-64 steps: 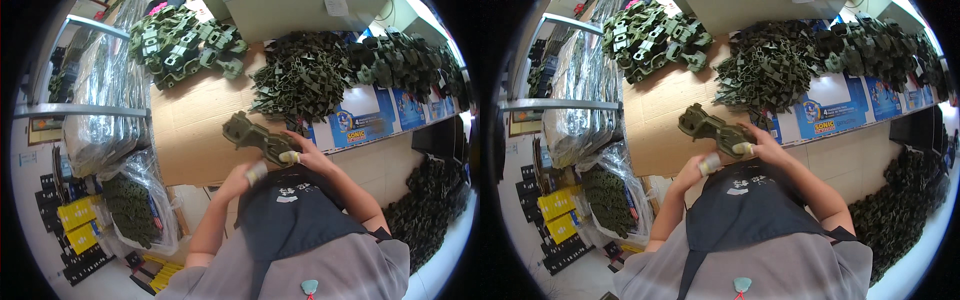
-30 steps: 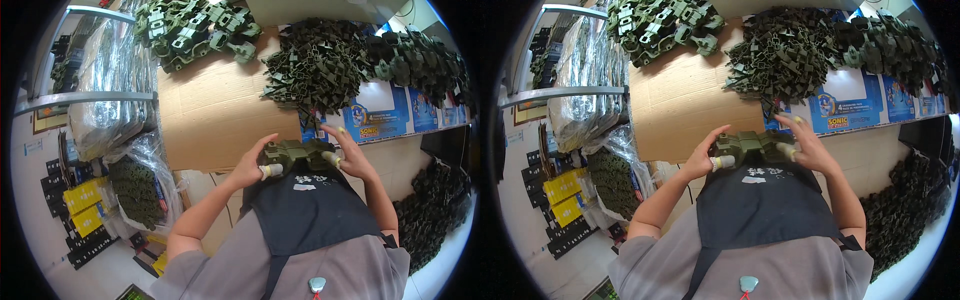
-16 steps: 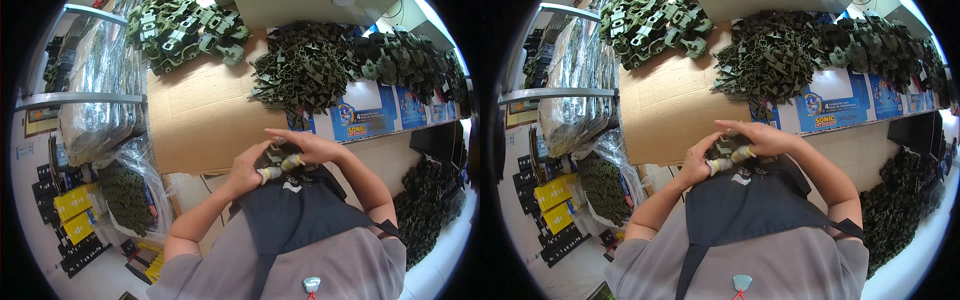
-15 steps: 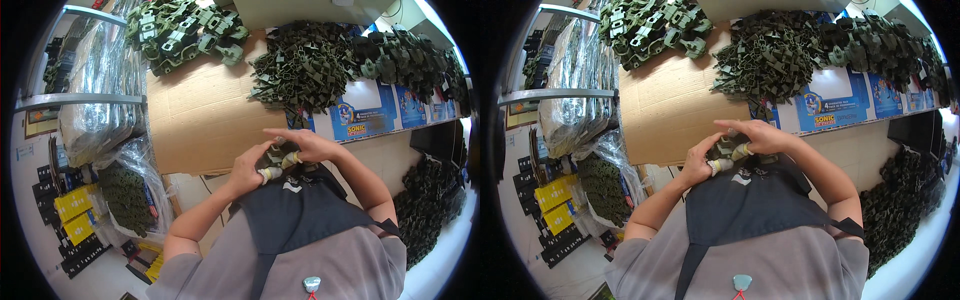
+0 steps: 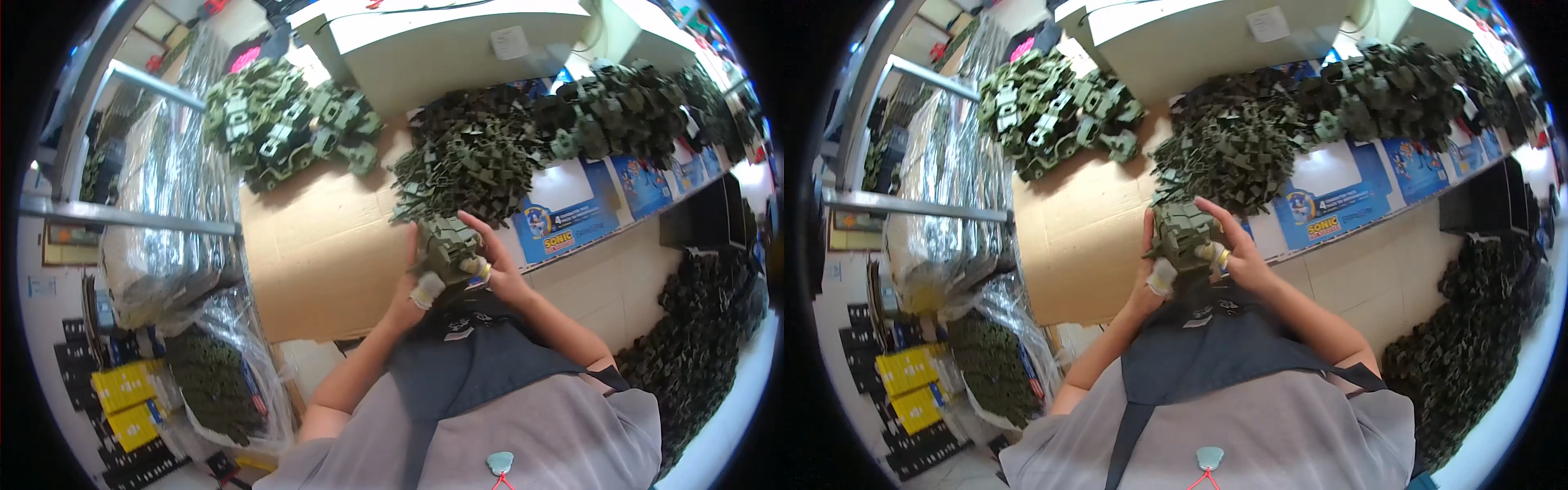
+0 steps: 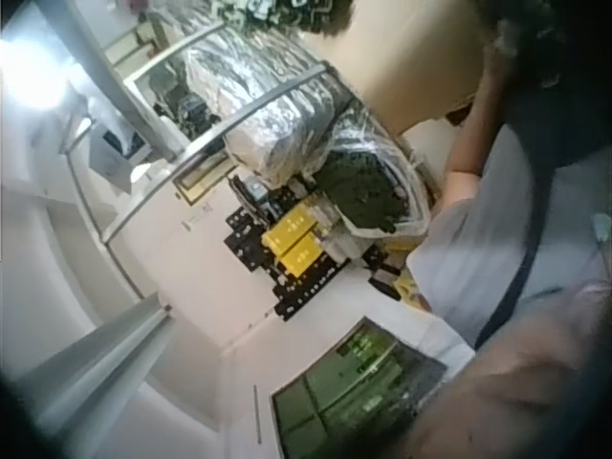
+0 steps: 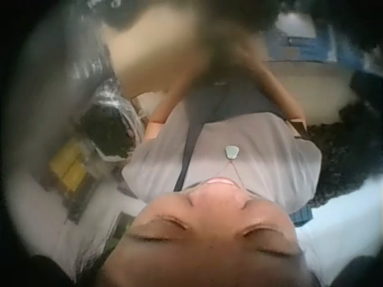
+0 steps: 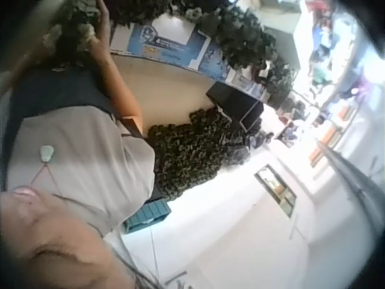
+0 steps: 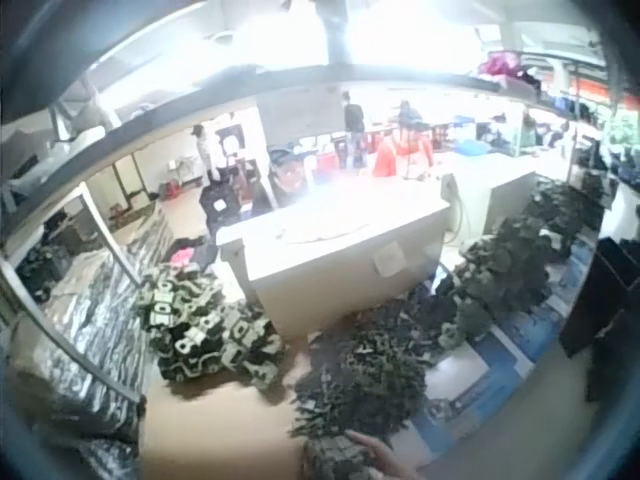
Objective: The person repeatedly picks up green plastic components from a large pile on a table and places them into a cardboard box. The task involves sorting and organizing the parts by hand in a repetitive manner.
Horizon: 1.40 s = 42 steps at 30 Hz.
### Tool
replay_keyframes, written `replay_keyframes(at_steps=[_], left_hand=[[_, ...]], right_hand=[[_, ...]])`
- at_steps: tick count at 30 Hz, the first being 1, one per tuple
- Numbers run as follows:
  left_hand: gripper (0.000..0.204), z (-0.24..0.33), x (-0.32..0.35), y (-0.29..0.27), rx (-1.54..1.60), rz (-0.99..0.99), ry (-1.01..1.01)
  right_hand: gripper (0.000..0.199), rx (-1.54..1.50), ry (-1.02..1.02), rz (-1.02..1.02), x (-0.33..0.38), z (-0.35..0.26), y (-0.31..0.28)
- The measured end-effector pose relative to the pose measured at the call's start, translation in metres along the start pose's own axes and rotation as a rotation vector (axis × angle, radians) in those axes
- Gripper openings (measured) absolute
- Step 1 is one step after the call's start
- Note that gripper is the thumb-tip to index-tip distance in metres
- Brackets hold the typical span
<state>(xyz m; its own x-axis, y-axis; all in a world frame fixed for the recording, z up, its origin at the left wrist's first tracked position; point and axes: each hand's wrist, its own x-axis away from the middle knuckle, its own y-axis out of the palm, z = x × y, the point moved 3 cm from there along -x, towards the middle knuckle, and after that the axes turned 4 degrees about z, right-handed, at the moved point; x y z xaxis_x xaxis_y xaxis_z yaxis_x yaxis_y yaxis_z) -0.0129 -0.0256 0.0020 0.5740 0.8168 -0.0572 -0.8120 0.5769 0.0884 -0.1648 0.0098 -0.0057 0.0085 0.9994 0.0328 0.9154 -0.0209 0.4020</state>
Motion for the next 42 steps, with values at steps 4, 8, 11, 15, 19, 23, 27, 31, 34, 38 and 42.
replay_keyframes(at_steps=[4, 8, 11, 15, 19, 23, 27, 31, 34, 38, 42], left_hand=[[0.060, 0.003, 0.000, 0.001, -0.025, -0.112, -0.119], [0.062, -0.013, 0.019, 0.005, -0.384, -0.296, -0.065], [0.066, 0.002, 0.004, 0.019, -0.523, -0.368, 0.048], [0.093, 0.030, -0.004, -0.008, -0.537, -0.274, 0.117], [0.105, 0.021, -0.005, -0.012, 0.027, -0.062, -0.195], [0.090, 0.013, -0.005, -0.002, -0.300, -0.069, 0.038], [0.090, 0.007, -0.016, 0.011, -0.396, -0.107, 0.067], [0.094, 0.033, -0.036, 0.029, -0.184, -0.255, 0.118], [0.093, 0.051, -0.045, 0.013, -0.417, -0.056, 0.122], [0.071, 0.025, -0.020, -0.042, -0.524, 0.215, -0.194], [0.053, 0.010, 0.049, -0.098, -0.816, 0.520, -0.243]], right_hand=[[0.073, 0.683, -0.277, -0.090, 0.022, -0.047, -0.006], [0.084, 0.838, -0.163, -0.331, 0.028, -0.049, -0.008], [0.084, 0.848, -0.127, -0.275, 0.044, -0.048, -0.019], [0.077, 0.596, -0.192, 0.066, 0.054, -0.063, -0.044], [0.069, 0.284, -0.107, 0.057, 0.059, -0.059, -0.048], [0.064, 0.527, -0.237, 0.094, 0.068, -0.064, -0.061], [0.062, 0.568, -0.231, 0.145, 0.074, -0.074, -0.072], [0.060, 0.785, -0.402, 0.048, 0.066, -0.097, -0.099], [0.055, 0.846, -0.514, 0.588, 0.048, -0.139, -0.171], [0.054, 0.864, -0.771, 1.143, 0.003, -0.218, -0.311], [0.049, 1.676, -0.748, 1.420, -0.055, -0.233, -0.391]])
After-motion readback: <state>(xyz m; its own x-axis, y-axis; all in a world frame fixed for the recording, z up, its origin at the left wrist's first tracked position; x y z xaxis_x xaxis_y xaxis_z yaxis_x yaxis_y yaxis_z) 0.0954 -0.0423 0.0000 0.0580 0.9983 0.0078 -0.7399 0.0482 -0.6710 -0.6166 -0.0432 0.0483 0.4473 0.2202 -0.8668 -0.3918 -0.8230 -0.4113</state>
